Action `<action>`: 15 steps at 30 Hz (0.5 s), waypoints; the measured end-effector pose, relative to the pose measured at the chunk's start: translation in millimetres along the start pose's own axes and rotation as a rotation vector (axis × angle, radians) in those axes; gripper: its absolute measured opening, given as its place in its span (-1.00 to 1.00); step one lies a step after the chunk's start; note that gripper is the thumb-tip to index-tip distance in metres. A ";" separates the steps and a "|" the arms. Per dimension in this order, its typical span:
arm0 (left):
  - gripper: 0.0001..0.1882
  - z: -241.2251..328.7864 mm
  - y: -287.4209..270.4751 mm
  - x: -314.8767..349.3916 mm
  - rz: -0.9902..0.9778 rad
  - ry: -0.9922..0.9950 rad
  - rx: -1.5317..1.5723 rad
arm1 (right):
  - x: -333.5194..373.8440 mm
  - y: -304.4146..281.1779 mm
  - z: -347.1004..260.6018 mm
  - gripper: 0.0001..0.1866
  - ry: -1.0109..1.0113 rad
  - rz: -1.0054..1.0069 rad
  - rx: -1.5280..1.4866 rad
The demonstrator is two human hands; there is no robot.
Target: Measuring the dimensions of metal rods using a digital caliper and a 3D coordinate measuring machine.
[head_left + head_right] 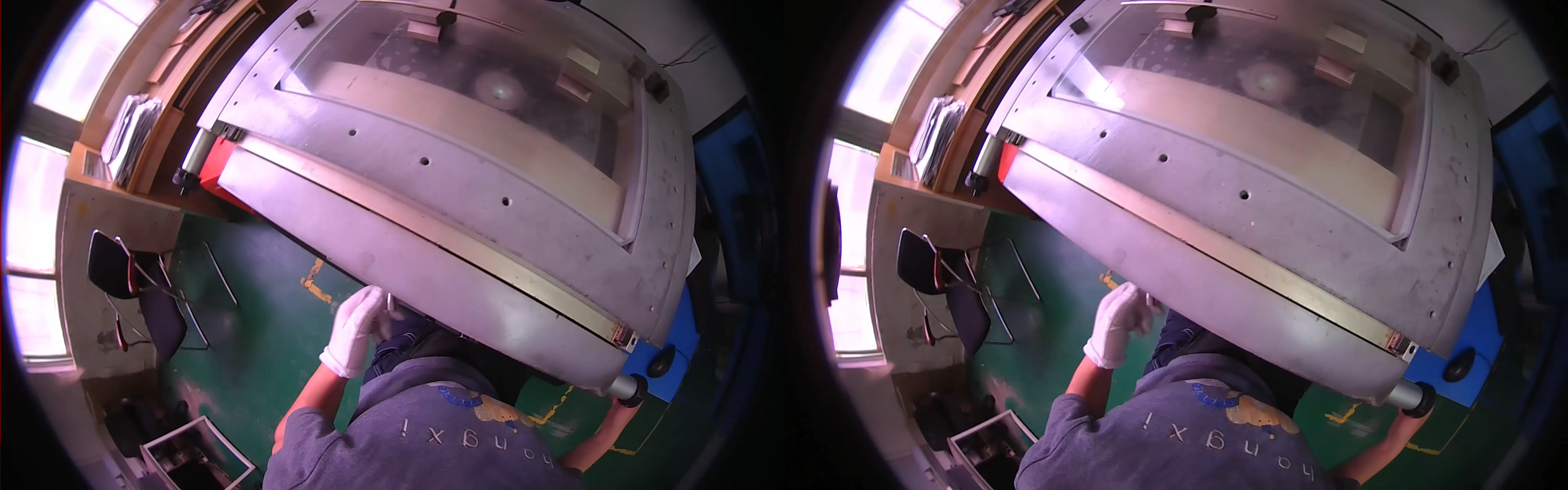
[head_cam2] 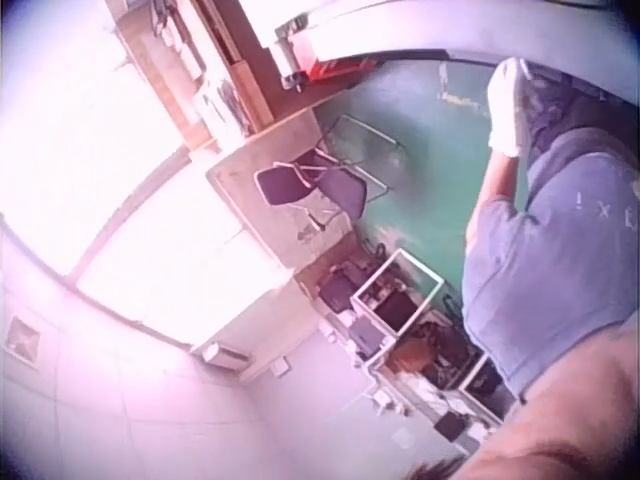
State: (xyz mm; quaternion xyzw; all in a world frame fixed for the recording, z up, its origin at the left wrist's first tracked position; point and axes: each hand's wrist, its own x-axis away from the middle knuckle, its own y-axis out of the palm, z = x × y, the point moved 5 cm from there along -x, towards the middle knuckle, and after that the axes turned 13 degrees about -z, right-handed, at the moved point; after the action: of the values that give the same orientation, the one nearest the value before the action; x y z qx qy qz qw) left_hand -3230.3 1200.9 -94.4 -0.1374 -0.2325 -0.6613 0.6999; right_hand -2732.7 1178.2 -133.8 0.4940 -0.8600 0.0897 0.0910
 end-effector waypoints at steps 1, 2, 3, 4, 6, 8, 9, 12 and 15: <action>-0.67 -0.8 6.8 -1.2 -0.035 -0.006 0.162 | -1.3 3.3 3.1 -0.81 -0.041 0.026 0.032; -0.69 -5.2 6.2 1.5 -0.078 0.015 0.346 | -7.3 4.8 4.1 -0.81 -0.036 0.010 0.026; -0.70 -10.9 5.6 -3.5 -0.154 0.043 0.535 | -15.7 10.1 -5.7 -0.81 -0.119 -0.128 -0.008; -0.71 -19.5 5.3 -2.4 -0.160 -0.033 0.615 | -25.7 15.7 -11.9 -0.79 -0.195 -0.279 -0.049; -0.72 -28.2 10.2 0.7 -0.216 -0.098 0.809 | -27.1 18.4 -18.9 -0.75 -0.319 -0.404 -0.040; -0.71 -31.5 -5.9 0.4 -0.182 -0.048 0.812 | -6.5 14.4 -36.2 -0.76 -0.384 -0.338 0.027; -0.70 -33.6 -16.1 -2.4 -0.134 -0.013 0.814 | -0.2 5.1 -31.9 -0.74 -0.426 -0.273 0.094; -0.59 -18.4 -62.4 12.4 0.221 0.004 0.557 | 10.6 -20.4 9.2 -0.64 -0.185 -0.102 0.036; -0.66 40.2 -151.4 16.9 0.647 0.476 -0.027 | 14.6 -10.0 4.0 -0.53 0.072 -0.273 0.030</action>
State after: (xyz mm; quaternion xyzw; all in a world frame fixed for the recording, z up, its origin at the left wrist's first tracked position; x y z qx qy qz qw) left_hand -3385.6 1193.1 -68.9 -0.0555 0.0000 -0.4232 0.9043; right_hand -2731.5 1160.1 -133.4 0.6044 -0.7794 0.1073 0.1257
